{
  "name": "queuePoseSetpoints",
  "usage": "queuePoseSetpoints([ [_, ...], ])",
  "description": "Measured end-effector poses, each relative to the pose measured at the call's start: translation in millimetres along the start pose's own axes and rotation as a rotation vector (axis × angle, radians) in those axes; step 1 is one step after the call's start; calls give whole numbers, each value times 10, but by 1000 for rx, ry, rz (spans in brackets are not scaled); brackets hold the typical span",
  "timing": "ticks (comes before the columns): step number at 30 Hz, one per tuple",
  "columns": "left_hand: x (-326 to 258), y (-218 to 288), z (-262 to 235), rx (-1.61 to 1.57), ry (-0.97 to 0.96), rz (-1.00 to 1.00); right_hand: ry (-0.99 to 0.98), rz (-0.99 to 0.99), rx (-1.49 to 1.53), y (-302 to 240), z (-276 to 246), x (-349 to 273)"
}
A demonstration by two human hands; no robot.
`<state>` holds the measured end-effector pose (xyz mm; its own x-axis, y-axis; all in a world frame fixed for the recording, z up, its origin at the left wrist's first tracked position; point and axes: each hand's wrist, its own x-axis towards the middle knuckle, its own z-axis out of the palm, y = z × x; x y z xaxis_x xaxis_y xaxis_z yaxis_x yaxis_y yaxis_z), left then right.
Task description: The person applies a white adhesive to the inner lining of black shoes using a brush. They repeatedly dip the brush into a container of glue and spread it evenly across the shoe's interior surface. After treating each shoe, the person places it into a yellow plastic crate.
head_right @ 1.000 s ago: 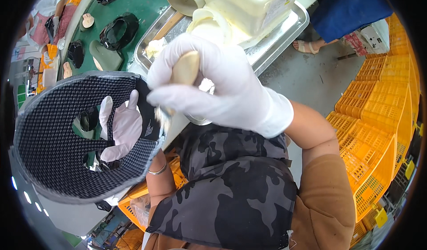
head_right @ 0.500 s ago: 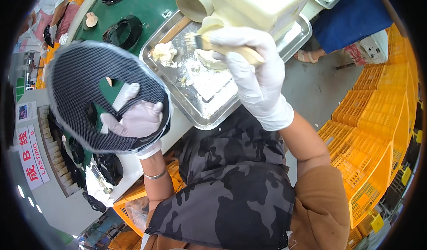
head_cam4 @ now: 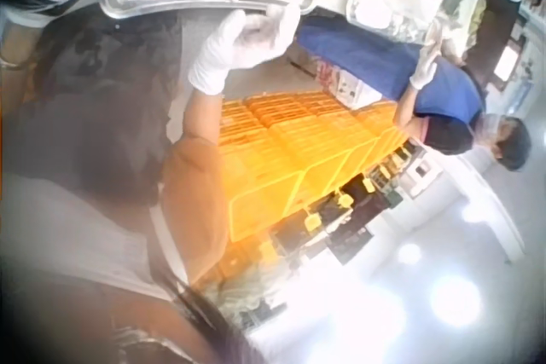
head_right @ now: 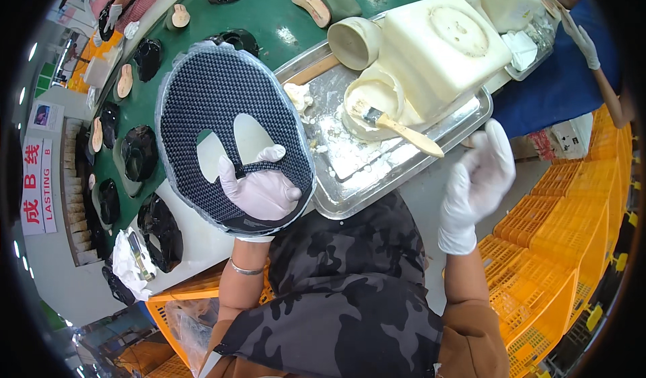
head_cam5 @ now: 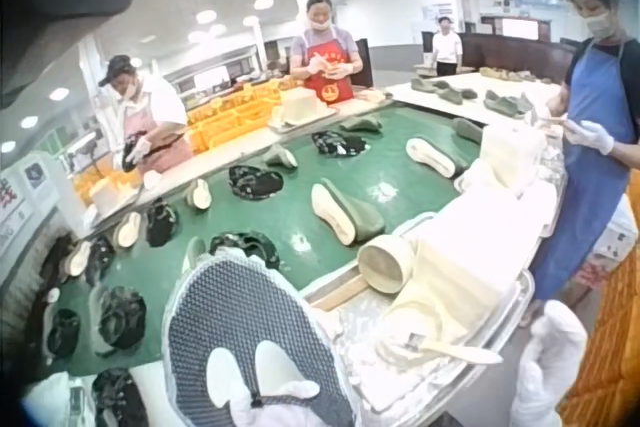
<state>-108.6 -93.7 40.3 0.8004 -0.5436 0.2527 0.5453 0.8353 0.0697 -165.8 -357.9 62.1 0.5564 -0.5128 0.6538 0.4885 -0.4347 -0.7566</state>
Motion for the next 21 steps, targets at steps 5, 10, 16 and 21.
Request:
queuePoseSetpoints([
  [5, 27, -94, 29, 73, 26, 61, -683, 843, 340, -551, 88, -145],
  [10, -102, 1, 55, 361, 163, 26, -770, 1502, 1025, -487, 547, -592],
  [16, -188, -22, 181, 739, 364, 48, -779, 1667, 1163, -662, 739, -625],
  [21, -202, 66, 145, 1027, 317, 19, -727, 1681, 1121, -762, 763, -391],
])
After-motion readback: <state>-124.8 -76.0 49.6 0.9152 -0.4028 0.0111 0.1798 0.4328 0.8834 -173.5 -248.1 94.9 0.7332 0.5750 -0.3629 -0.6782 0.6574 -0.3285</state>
